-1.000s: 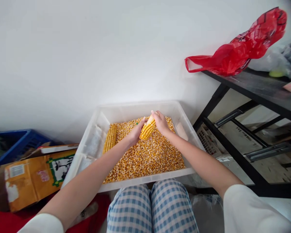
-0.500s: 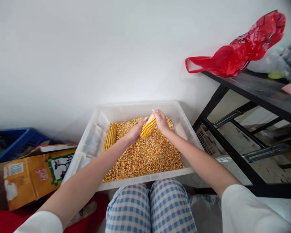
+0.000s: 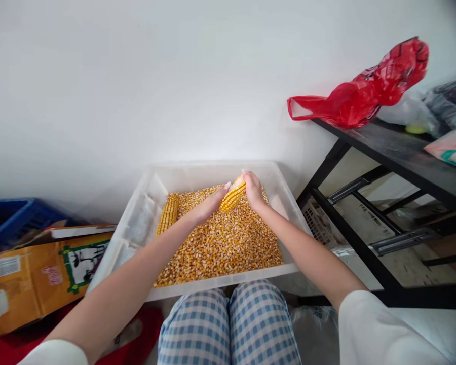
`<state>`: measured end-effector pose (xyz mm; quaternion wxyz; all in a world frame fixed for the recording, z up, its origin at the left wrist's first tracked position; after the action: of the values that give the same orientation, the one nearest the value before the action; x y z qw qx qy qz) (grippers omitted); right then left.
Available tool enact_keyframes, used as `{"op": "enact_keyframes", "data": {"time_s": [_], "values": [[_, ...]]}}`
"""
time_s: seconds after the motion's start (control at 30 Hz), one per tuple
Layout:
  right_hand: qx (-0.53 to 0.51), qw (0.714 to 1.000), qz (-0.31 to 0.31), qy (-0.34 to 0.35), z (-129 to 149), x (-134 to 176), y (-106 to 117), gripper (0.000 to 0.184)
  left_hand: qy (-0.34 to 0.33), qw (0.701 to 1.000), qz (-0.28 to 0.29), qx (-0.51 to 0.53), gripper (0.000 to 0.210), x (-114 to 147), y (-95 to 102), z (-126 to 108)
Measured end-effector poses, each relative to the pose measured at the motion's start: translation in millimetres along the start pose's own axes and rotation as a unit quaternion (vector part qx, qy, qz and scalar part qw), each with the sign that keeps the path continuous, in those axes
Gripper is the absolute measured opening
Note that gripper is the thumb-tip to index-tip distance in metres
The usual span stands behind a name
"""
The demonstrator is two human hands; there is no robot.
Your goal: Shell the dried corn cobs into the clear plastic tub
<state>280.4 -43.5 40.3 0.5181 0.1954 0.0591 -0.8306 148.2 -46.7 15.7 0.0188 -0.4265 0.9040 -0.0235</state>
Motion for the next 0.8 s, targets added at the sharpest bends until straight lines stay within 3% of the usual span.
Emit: {"op": "enact_keyframes", "data": {"time_s": [0.27,0.47,0.67,0.8], "values": [[-0.054,0.998,-0.013,0.006,5.3,-4.9,6.5,0.033,0.091,0.995,0.006,0.028,0.073,-2.5,14.1,10.1],[-0.056,0.998,-0.031,0.001,3.5,-8.1,12.8,0.034,0.034,0.997,0.061,-0.038,0.058,6.6,-9.0,-4.4],[-0.038,0.998,-0.042,-0.004,7.8,-4.8,14.0,0.036,0.066,0.996,-0.012,-0.06,0.06,12.3,-4.1,-3.5],[-0.014,0.999,-0.032,-0.001,10.5,-2.7,11.8,0.038,0.082,0.993,0.016,-0.082,0.064,14.6,-11.0,-2.8]]}}
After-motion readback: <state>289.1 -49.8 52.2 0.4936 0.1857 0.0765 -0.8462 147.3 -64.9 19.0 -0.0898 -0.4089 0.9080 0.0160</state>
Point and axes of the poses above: each hand's wrist, its own x-axis away from the middle knuckle, its own y-axis out of the back of the hand, z = x × y, the point moved 9 cm from there along -x, towards the middle knuckle, and after that the axes turned 3 degrees about x, right-handed, at the moved point
